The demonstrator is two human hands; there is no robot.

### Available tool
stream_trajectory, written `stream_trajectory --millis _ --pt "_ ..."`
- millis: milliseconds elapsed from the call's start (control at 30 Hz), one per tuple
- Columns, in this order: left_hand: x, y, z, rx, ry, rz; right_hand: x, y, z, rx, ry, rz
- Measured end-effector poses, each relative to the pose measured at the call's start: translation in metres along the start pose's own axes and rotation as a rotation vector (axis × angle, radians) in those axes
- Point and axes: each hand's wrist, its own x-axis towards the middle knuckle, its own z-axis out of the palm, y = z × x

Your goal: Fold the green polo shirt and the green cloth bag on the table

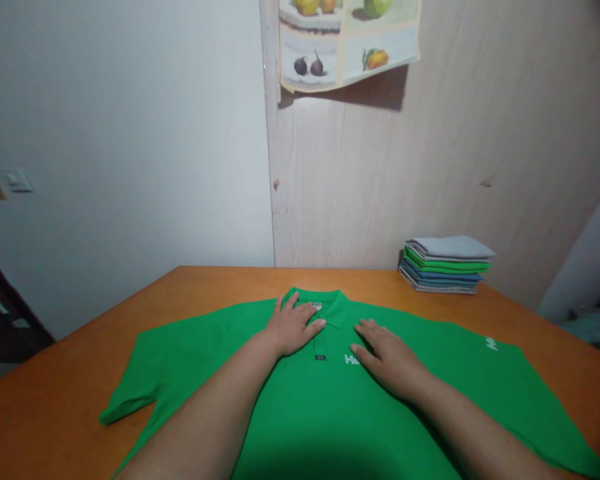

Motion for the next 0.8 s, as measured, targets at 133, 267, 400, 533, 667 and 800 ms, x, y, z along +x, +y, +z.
stream_trajectory --millis 133,267,400,533,667,800 --pt "0.0013 -0.0010 0.0044 -0.011 0.008 -0.008 0.0003 0.0010 0.0008 -0.003 -0.008 -0.002" --pt "0.0025 -0.0011 0.0069 -0.013 -0.010 -0.027 0.0006 0.0013 0.0019 0.006 -0.001 0.004" --pt "0.0026 -0.0006 0.0068 -0.002 -0.016 -0.023 0.0005 0.0001 0.0011 0.002 -0.009 0.007" --pt "0.0021 -0.0004 0.0064 0.002 -0.006 -0.013 0.0003 -0.0009 -0.0004 0.003 -0.009 0.005" --pt "0.0021 0.0003 0.0064 0.004 -0.010 -0.015 0.0004 -0.0011 -0.0011 -0.001 -0.014 0.002" --pt "0.0025 0.0004 0.0072 0.006 -0.008 -0.024 0.0003 -0.0009 -0.0013 0.004 -0.014 0.004"
